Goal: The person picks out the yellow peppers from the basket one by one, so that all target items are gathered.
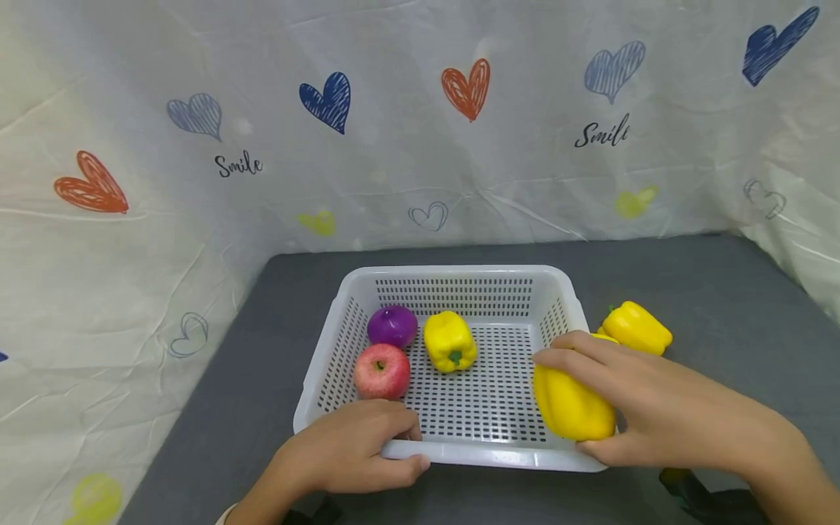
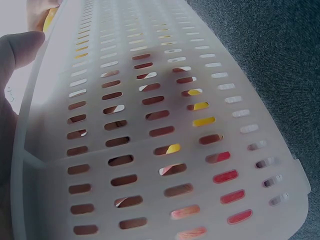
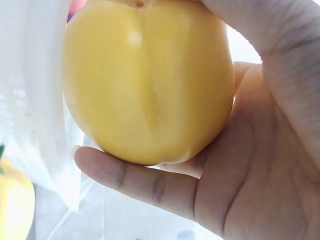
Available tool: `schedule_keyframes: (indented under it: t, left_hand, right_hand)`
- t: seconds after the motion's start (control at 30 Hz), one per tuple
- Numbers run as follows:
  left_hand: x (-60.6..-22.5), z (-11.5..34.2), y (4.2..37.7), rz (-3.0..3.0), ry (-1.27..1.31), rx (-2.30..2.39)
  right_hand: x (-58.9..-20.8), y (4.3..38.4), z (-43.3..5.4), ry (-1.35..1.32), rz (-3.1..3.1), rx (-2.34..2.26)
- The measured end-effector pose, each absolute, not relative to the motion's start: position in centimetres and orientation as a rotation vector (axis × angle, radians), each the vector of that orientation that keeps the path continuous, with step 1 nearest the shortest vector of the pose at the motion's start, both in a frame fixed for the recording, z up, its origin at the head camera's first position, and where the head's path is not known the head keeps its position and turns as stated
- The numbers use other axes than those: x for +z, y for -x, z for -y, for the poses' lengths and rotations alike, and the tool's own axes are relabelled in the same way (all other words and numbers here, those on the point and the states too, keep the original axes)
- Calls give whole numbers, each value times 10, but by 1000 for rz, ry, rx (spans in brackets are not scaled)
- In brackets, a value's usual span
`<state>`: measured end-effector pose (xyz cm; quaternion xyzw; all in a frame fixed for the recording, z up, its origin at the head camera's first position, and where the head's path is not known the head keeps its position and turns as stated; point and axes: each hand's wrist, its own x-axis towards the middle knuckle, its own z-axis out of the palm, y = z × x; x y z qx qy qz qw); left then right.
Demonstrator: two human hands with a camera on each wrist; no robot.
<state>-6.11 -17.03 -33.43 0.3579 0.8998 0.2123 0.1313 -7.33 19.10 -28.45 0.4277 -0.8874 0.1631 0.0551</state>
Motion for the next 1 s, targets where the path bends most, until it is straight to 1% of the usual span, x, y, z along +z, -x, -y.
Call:
schedule_keyframes:
  t: [0.3, 0.53, 1.0]
  left_hand:
    - [-333, 171, 61, -2604, -1032, 625]
    - [-334, 170, 61, -2597, -1044, 632]
    - [-333, 170, 61, -2586, -1001, 631]
  right_hand:
    - [-285, 71, -213, -1164, 2670, 447]
    - [-292, 74, -233, -1150, 2591, 397]
    - [-309, 77, -267, -1023, 2620, 365]
